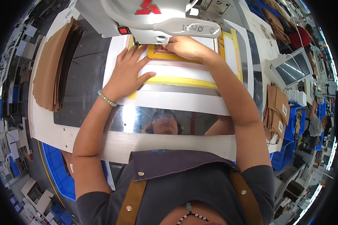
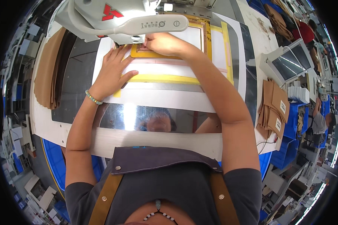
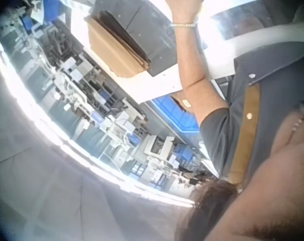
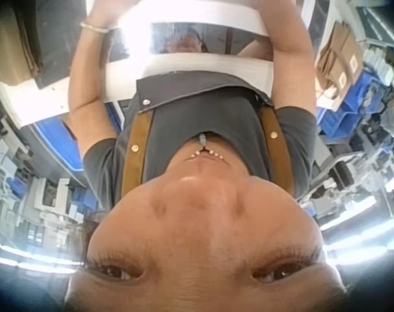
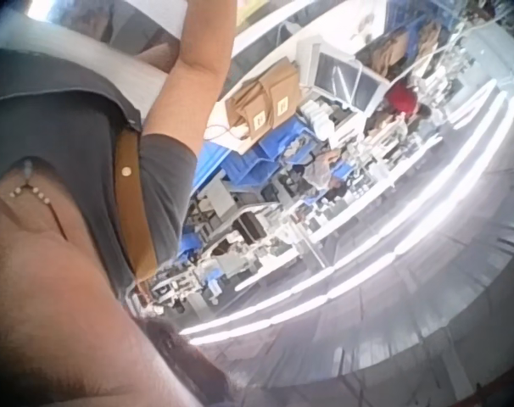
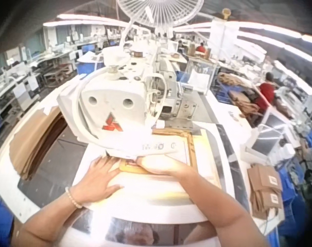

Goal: The person positions fabric pieces and labels into a sewing machine frame to stitch them together, then removes each finished piece and places it into a bin.

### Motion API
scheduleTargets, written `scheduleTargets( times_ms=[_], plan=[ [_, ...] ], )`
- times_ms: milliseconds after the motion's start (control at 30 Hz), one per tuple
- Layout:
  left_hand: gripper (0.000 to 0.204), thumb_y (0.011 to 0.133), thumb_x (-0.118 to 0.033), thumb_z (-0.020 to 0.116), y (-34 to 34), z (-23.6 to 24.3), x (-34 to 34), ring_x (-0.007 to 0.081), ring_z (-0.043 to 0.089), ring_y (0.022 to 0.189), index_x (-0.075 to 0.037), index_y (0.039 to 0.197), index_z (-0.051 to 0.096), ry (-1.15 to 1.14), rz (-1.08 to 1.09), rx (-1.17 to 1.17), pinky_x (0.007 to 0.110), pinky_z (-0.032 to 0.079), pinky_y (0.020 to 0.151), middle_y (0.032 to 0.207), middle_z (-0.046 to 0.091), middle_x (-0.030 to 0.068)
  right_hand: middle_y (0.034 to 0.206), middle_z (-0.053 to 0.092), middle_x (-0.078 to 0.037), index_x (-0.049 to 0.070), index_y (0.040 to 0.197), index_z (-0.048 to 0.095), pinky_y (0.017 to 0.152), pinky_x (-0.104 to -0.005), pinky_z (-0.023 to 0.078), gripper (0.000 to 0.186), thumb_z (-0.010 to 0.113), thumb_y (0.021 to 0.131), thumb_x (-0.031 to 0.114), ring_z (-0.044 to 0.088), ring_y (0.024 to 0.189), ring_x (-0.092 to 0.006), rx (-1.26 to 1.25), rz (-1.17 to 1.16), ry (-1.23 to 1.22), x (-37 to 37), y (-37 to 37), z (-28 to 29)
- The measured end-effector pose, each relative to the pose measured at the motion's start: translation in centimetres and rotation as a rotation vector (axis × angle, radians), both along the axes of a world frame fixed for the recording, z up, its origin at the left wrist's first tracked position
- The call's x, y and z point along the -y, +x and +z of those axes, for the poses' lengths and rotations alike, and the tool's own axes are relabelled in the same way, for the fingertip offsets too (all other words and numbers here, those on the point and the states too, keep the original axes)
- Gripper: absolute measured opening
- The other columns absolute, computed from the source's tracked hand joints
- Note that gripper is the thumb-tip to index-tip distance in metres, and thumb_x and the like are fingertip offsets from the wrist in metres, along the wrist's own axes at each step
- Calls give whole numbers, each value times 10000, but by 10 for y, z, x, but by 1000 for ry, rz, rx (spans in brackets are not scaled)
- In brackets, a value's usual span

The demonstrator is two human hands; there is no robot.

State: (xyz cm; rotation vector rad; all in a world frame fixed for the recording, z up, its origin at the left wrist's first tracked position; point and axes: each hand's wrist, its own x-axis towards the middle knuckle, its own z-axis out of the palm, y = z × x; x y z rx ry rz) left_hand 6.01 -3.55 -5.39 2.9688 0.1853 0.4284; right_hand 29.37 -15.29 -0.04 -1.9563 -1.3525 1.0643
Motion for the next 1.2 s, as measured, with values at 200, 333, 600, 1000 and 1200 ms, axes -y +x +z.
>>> scheduleTargets(
  times_ms=[200, 333, 600, 1000, 1200],
  plan=[
    [551, 1031, -488, 644, -1, 4, 1, 406, 328, 1578, -55, 1370, 686, -66, 9, -21, 570, 206, 1297, 1657, 452, 210, 1050, 749, -130, -20, 1150, 752, 901, -365, 519, 370, 617, 1052, 311, 666, 971, -197, 67, -124, 45, 12, -7, 6],
    [593, 1030, -508, 639, 0, 5, -3, 387, 317, 1590, -60, 1419, 656, -54, -40, -16, 551, 226, 1302, 1647, 456, 231, 1141, 685, -47, 20, 1199, 666, 898, -281, 511, 198, 530, 1064, 71, 615, 983, -112, 98, -143, 298, 67, 41, -31],
    [385, 956, -212, 728, -68, 48, -155, 390, 642, 1237, -31, 1295, 697, 193, 561, 242, 476, 535, 1037, 1367, 683, 168, 1217, 711, -89, 8, 1212, 691, 936, -315, 537, 280, 494, 1014, -13, 669, 1088, -172, 231, -391, 527, 171, 73, -18],
    [236, 992, -184, 736, -136, 32, -295, 266, 756, 880, -12, 1143, 795, -433, 875, 386, 380, 555, 849, 998, 803, 132, 1264, 707, -82, 19, 1137, 697, 895, -295, 551, 159, 569, 1043, 21, 671, 1119, -173, 409, -417, 538, 168, 66, -19],
    [190, 981, -171, 737, -133, 63, -263, 237, 762, 897, -20, 1077, 802, -475, 851, 530, 350, 561, 815, 931, 794, 158, 1258, 722, -89, 15, 1124, 702, 900, -316, 554, 162, 565, 1039, 22, 684, 1130, -189, 402, -426, 526, 173, 70, -21]
  ],
)
